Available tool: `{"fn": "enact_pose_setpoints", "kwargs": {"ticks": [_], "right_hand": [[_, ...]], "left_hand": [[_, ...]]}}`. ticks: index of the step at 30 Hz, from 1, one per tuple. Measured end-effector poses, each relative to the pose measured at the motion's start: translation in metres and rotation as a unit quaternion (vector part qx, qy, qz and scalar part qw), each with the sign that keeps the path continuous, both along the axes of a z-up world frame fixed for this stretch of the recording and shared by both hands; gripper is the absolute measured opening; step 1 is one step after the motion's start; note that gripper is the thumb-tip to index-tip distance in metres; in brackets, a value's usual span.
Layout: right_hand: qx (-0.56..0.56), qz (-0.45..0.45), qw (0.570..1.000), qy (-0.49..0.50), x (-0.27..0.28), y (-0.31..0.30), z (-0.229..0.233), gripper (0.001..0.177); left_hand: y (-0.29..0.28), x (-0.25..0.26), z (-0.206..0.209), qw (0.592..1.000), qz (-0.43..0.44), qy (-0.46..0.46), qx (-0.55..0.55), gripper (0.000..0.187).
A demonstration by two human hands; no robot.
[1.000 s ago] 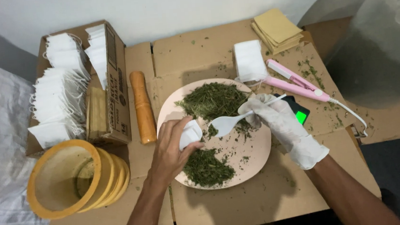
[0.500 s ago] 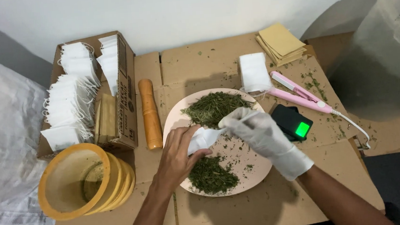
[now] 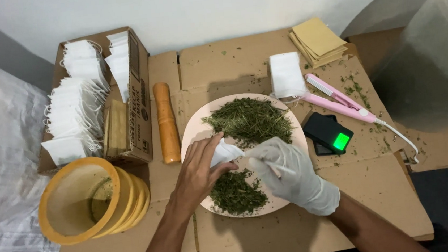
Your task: Filling small filter bags with tea leaves using a spoon and sealing them with a heat sealer.
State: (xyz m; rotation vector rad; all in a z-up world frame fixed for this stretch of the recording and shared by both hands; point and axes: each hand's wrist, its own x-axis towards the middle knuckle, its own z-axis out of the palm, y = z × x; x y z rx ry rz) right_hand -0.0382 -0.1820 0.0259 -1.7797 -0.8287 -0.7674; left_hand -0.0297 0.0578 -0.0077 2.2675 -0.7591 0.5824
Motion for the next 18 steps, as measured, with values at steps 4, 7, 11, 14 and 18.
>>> {"fn": "enact_pose_setpoints", "kwargs": {"ticks": [4, 7, 11, 14, 18], "right_hand": [[0.029, 0.003, 0.998, 0.053, 0.002, -0.002, -0.002, 0.011], [0.014, -0.033, 0.997, 0.073, 0.001, 0.001, 0.012, 0.011], [0.054, -0.029, 0.991, 0.121, -0.002, -0.003, 0.013, 0.013], [0.082, -0.035, 0.987, 0.135, 0.007, -0.011, 0.013, 0.011], [-0.001, -0.139, 0.979, 0.147, 0.012, -0.019, 0.025, 0.007]], "left_hand": [[0.003, 0.002, -0.014, 1.000, 0.006, 0.004, 0.002, 0.066], [0.003, 0.004, -0.018, 1.000, 0.003, 0.009, -0.005, 0.068], [0.004, 0.005, -0.021, 0.999, 0.012, 0.030, -0.018, 0.060], [0.008, 0.009, -0.019, 0.999, 0.024, 0.032, -0.025, 0.058], [0.010, 0.006, -0.003, 0.998, 0.033, 0.032, -0.044, 0.056]]}}
